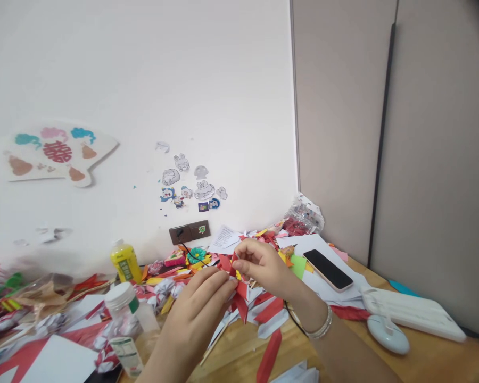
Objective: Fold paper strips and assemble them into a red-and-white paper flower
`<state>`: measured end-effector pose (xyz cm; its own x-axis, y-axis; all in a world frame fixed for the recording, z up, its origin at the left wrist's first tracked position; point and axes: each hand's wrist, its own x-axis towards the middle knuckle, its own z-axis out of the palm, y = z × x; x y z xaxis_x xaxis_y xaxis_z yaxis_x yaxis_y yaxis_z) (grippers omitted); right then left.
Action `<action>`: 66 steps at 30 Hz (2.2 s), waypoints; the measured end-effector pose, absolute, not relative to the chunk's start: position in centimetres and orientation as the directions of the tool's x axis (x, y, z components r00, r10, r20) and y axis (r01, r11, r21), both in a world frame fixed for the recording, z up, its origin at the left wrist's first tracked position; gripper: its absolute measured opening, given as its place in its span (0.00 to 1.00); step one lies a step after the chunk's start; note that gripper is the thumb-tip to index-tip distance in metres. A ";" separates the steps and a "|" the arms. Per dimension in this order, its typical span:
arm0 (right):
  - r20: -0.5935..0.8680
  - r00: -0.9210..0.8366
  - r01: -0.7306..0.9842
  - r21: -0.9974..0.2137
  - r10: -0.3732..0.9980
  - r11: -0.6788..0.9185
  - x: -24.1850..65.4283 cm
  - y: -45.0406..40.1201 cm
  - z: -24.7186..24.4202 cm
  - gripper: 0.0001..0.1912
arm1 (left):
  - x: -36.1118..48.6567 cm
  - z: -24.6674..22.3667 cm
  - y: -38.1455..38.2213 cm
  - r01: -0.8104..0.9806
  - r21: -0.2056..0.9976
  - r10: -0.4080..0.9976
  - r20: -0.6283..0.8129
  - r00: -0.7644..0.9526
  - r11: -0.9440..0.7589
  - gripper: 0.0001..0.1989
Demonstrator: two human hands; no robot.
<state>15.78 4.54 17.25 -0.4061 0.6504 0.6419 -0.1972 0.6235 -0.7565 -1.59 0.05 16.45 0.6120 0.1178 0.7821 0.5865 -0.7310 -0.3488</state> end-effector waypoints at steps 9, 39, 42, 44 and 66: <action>0.689 -0.465 -0.353 -0.720 0.556 0.598 16.5 4.9 17.2 0.15 | -2.1 16.9 -0.6 0.691 -0.237 0.276 0.792 0.545 -0.683 0.17; 0.560 -0.512 -0.413 -0.826 0.651 0.385 15.3 4.5 16.8 0.12 | -0.6 17.7 -2.6 0.655 -0.033 0.416 0.748 0.517 -0.755 0.18; 0.575 -0.498 -0.403 -0.816 0.648 0.415 15.3 4.5 16.7 0.11 | -0.5 17.8 -2.5 0.649 -0.001 0.425 0.755 0.499 -0.761 0.15; 0.600 -0.476 -0.406 -0.799 0.643 0.444 15.2 4.5 16.7 0.10 | -0.5 17.8 -2.4 0.642 0.004 0.414 0.768 0.489 -0.766 0.12; 0.664 -0.270 -0.629 -0.670 0.697 0.394 13.9 5.6 15.6 0.11 | -0.8 17.2 -1.0 0.789 0.087 0.445 0.860 0.248 -0.608 0.15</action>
